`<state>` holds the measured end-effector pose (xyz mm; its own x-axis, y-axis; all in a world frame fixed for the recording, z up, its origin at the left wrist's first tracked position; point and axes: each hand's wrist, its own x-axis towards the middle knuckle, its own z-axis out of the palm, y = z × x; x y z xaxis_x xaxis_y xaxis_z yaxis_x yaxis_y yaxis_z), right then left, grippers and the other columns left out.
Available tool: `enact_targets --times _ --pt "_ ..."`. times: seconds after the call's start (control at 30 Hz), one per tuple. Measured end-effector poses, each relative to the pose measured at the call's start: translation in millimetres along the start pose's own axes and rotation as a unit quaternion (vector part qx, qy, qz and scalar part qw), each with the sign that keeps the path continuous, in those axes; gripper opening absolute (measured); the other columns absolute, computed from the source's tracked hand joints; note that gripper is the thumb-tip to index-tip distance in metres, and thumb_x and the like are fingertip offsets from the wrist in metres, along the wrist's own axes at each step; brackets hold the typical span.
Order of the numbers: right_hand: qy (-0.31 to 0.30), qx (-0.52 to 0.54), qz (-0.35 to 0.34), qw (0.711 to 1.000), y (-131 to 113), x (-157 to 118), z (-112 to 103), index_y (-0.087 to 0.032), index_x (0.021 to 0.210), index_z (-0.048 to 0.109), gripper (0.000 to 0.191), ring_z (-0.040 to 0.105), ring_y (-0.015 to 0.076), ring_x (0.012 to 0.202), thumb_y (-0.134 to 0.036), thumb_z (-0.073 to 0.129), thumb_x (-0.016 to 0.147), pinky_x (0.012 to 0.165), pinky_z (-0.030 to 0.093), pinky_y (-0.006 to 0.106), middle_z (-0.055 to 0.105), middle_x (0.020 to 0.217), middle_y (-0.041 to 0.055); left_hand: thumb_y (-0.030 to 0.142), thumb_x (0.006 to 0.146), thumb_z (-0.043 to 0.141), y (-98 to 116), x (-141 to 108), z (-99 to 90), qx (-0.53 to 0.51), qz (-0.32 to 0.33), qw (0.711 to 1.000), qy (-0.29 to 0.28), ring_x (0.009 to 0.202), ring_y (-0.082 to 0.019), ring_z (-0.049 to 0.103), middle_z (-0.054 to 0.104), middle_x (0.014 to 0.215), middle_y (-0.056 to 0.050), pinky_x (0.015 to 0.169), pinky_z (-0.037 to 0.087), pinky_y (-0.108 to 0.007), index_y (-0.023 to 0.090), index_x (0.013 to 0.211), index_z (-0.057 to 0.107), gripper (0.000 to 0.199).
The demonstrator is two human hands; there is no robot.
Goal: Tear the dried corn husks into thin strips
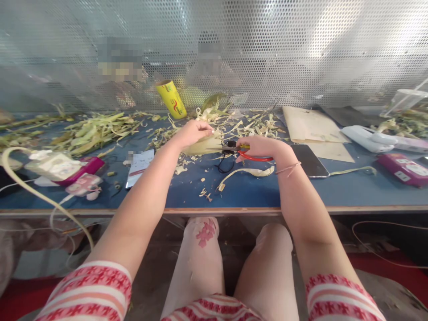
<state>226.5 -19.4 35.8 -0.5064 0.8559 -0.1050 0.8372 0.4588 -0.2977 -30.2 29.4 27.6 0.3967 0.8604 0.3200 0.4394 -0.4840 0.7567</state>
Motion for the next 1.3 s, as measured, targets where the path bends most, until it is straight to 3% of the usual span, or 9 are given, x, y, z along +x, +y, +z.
enact_targets --times 0.3,0.47,0.6,0.7,0.83,0.97,1.13,1.23,1.3 --pt "0.017 -0.02 -0.014 1.0 7 1 0 -0.032 0.113 0.067 0.054 0.062 0.0252 0.094 -0.062 0.069 0.067 0.075 0.044 0.032 0.069 0.112 0.0021 0.022 0.075 0.068 2 0 0.7 0.015 -0.017 1.0 0.003 0.074 -0.015 0.059 0.069 0.073 -0.002 0.081 0.044 -0.031 0.015 0.074 0.071 0.008" --pt "0.064 -0.021 0.028 0.997 16 1 -3 -0.027 0.121 0.061 0.061 0.063 0.0229 0.086 -0.06 0.068 0.069 0.071 0.045 0.03 0.07 0.106 0.0055 0.025 0.076 0.067 -13 5 -3.6 -0.017 -0.034 0.994 0.106 0.077 -0.016 0.061 0.068 0.071 -0.002 0.082 0.045 -0.03 0.014 0.073 0.068 0.011" --pt "0.165 -0.03 0.08 0.983 26 6 0 -0.023 0.12 0.06 0.055 0.064 0.0245 0.087 -0.054 0.064 0.075 0.072 0.046 0.031 0.071 0.1 0.0087 0.031 0.075 0.068 -20 10 -6.2 -0.147 -0.081 0.961 0.218 0.071 -0.014 0.06 0.065 0.067 0.0 0.076 0.047 -0.027 0.016 0.073 0.064 0.015" --pt "0.235 -0.061 0.156 0.957 32 14 8 -0.018 0.123 0.058 0.05 0.066 0.0279 0.092 -0.045 0.058 0.081 0.074 0.048 0.033 0.072 0.1 0.0136 0.035 0.076 0.065 -13 11 -0.8 -0.291 -0.128 0.916 0.245 0.061 -0.013 0.058 0.061 0.061 0.001 0.067 0.047 -0.027 0.018 0.074 0.058 0.019" --pt "0.173 -0.082 0.198 0.962 26 21 17 -0.014 0.114 0.064 0.036 0.067 0.0296 0.097 -0.024 0.056 0.08 0.077 0.049 0.035 0.071 0.104 0.0192 0.03 0.08 0.056 -1 10 17.9 -0.329 -0.155 0.891 0.271 0.06 -0.012 0.057 0.057 0.061 0.003 0.065 0.046 -0.026 0.02 0.075 0.053 0.012" --pt "0.314 0.076 0.132 0.937 0 27 22 -0.017 0.111 0.064 0.037 0.066 0.0233 0.1 -0.042 0.046 0.09 0.087 0.048 0.034 0.072 0.105 0.0126 0.036 0.084 0.05 -2 7 41.4 -0.206 -0.123 0.922 0.304 0.078 -0.013 0.06 0.062 0.078 0.0 0.076 0.047 -0.026 0.02 0.077 0.051 0.017" --pt "0.335 0.297 0.036 0.893 -23 44 38 -0.02 0.085 0.06 0.039 0.062 0.0163 0.076 -0.058 0.057 0.079 0.075 0.052 0.03 0.067 0.078 0.0019 0.036 0.09 0.046 -5 2 66.8 -0.174 -0.102 0.934 0.296 0.09 -0.014 0.059 0.062 0.09 -0.003 0.084 0.045 -0.027 0.021 0.084 0.049 0.017" --pt "0.346 0.39 0.018 0.853 -23 51 46 -0.021 0.069 0.05 0.042 0.055 0.0129 0.061 -0.059 0.066 0.069 0.065 0.052 0.03 0.056 0.064 -0.0025 0.045 0.089 0.05 -1 -2 78.0 -0.222 -0.091 0.926 0.293 0.085 -0.016 0.06 0.062 0.085 -0.003 0.079 0.047 -0.028 0.02 0.085 0.052 0.025" --pt "0.347 0.442 0.015 0.827 -21 53 48 -0.02 0.065 0.049 0.043 0.053 0.0115 0.057 -0.058 0.07 0.064 0.061 0.052 0.029 0.054 0.061 -0.0033 0.052 0.081 0.061 1 -4 83.0 -0.276 -0.072 0.923 0.258 0.08 -0.017 0.061 0.062 0.081 -0.003 0.074 0.047 -0.029 0.019 0.088 0.054 0.034"
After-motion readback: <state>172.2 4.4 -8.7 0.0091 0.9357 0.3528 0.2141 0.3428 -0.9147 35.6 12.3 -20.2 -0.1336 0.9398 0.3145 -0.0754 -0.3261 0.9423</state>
